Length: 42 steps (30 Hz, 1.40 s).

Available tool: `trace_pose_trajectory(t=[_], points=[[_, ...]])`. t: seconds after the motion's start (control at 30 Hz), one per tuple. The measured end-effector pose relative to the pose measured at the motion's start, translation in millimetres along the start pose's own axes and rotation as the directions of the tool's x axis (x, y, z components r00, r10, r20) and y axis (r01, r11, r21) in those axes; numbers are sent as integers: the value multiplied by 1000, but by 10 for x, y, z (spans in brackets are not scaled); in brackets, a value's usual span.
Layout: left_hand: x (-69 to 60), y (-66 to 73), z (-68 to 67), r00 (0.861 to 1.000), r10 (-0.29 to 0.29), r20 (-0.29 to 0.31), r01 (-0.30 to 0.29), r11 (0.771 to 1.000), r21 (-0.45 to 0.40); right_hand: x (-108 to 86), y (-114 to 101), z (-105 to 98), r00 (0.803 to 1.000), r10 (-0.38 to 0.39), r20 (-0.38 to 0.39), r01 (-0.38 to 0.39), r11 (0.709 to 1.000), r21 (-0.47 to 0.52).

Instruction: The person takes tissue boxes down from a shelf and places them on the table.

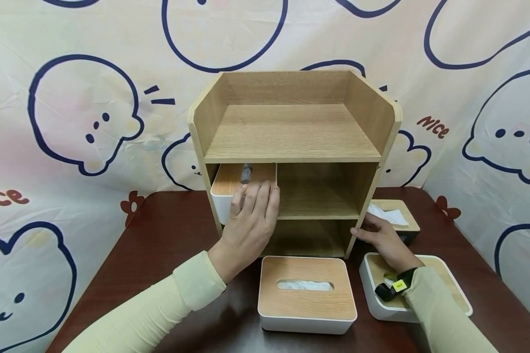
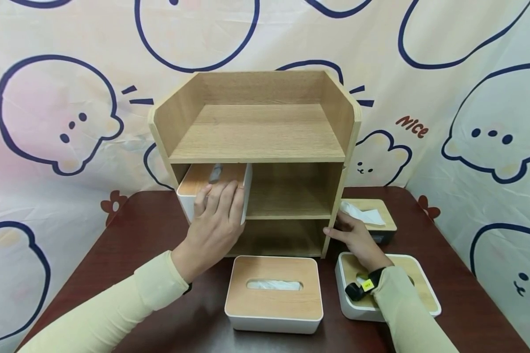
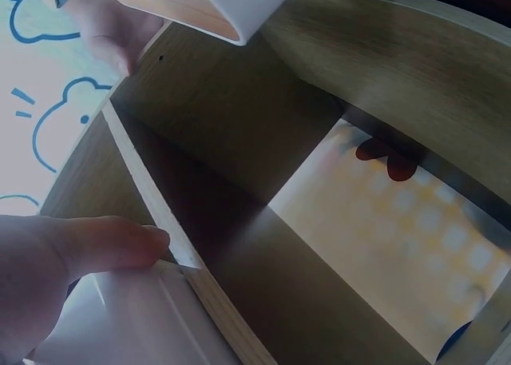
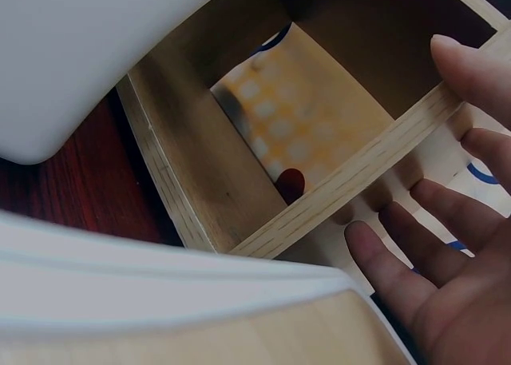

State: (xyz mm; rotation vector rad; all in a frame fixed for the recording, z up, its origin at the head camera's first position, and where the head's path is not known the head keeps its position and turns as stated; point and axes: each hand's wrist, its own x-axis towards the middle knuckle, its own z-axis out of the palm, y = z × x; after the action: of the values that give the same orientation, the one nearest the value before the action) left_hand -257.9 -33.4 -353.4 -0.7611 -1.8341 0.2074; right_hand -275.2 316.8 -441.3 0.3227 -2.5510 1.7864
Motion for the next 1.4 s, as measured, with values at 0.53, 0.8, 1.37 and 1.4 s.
trace_pose_trajectory(t=[0.53,0.8,1.37,1.4], points=[[-11,8,-62,999,30,31,-30,999,-16,20,-27,15,1000,-6,3,6,1000,0],[-22,13,-77,1000,23,16,-23,1000,-15,-2,-18,14,1000,16,0,-16,1000,-17],[-26,6,-129,999,50,-23,-50,999,-17,-20,-18,7,1000,12,8,-12,1000,-7],[-26,5,-129,998,49,-25,-49,999,-24,-19,-14,6,1000,11,8,-11,1000,-7]])
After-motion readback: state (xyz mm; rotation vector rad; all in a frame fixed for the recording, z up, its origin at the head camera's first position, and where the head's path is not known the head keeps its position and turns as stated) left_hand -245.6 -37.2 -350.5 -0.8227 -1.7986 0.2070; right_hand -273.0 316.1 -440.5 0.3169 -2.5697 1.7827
